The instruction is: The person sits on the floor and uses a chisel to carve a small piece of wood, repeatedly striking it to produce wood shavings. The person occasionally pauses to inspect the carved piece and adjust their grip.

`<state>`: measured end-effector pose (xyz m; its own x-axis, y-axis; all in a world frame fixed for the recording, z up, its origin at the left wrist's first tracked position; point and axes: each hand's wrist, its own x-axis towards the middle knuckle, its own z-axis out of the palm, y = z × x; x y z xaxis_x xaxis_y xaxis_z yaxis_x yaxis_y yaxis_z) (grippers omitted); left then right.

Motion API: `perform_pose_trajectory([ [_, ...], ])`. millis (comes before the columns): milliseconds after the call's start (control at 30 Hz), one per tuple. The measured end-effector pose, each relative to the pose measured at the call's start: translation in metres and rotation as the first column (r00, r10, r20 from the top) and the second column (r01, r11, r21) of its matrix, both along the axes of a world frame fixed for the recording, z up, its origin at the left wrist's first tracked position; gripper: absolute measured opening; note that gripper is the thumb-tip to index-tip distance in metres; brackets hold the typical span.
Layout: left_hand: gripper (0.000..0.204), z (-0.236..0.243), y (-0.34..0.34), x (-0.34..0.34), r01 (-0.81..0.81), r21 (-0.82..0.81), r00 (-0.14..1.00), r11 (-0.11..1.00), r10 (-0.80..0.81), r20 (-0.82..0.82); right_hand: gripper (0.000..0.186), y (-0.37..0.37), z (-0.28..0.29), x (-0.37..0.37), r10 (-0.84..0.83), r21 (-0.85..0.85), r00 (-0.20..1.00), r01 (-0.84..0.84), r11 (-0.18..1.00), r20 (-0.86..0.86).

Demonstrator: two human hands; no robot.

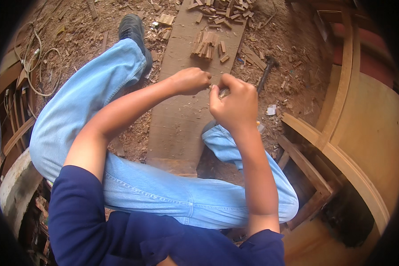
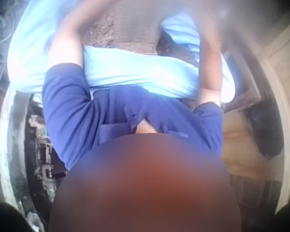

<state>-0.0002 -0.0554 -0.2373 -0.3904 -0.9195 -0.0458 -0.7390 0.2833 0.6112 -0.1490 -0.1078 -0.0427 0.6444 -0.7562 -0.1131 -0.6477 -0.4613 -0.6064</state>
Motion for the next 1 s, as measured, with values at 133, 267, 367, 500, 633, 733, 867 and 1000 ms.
perform_pose_trajectory([
  [133, 0.01, -0.027, -0.009, 0.001, -0.006, 0.032, 1.0, 0.999, 0.007, -0.022, 0.014, 0.0, -0.033, 0.002, -0.008, -0.054, 0.999, 0.011, 0.999, 0.05],
  [267, 0.011, -0.07, 0.013, -0.001, 0.062, 0.006, 0.989, 0.998, -0.062, 0.137, 0.018, 0.028, -0.076, -0.014, 0.012, -0.029, 0.992, -0.008, 1.0, 0.125],
  [367, 0.012, -0.084, 0.026, -0.006, -0.026, 0.048, 0.999, 0.998, 0.027, -0.019, 0.016, 0.029, -0.085, -0.02, -0.002, -0.083, 0.994, 0.012, 0.997, 0.113],
  [500, 0.011, -0.075, 0.03, -0.001, -0.107, 0.029, 0.994, 0.994, 0.108, -0.019, 0.025, 0.019, -0.081, -0.016, 0.06, -0.03, 0.997, -0.059, 0.998, 0.049],
  [633, 0.009, -0.064, 0.032, 0.007, -0.172, 0.076, 0.98, 0.982, 0.179, -0.084, 0.028, 0.015, -0.089, -0.014, -0.187, 0.151, 0.941, 0.148, 0.977, 0.282],
  [733, 0.009, -0.062, 0.032, 0.011, -0.205, 0.099, 0.969, 0.974, 0.216, -0.121, 0.025, 0.007, -0.101, -0.016, -0.344, 0.377, 0.81, 0.166, 0.911, 0.474],
  [867, 0.01, -0.063, 0.034, 0.012, -0.264, 0.097, 0.954, 0.96, 0.275, -0.122, 0.044, -0.011, -0.117, -0.012, -0.692, 0.792, 0.442, -0.077, 0.605, 0.571],
  [1000, 0.01, -0.063, 0.039, 0.011, -0.309, 0.097, 0.939, 0.946, 0.32, -0.124, 0.054, -0.012, -0.134, -0.001, -0.74, 0.834, 0.386, -0.228, 0.503, 0.552],
])
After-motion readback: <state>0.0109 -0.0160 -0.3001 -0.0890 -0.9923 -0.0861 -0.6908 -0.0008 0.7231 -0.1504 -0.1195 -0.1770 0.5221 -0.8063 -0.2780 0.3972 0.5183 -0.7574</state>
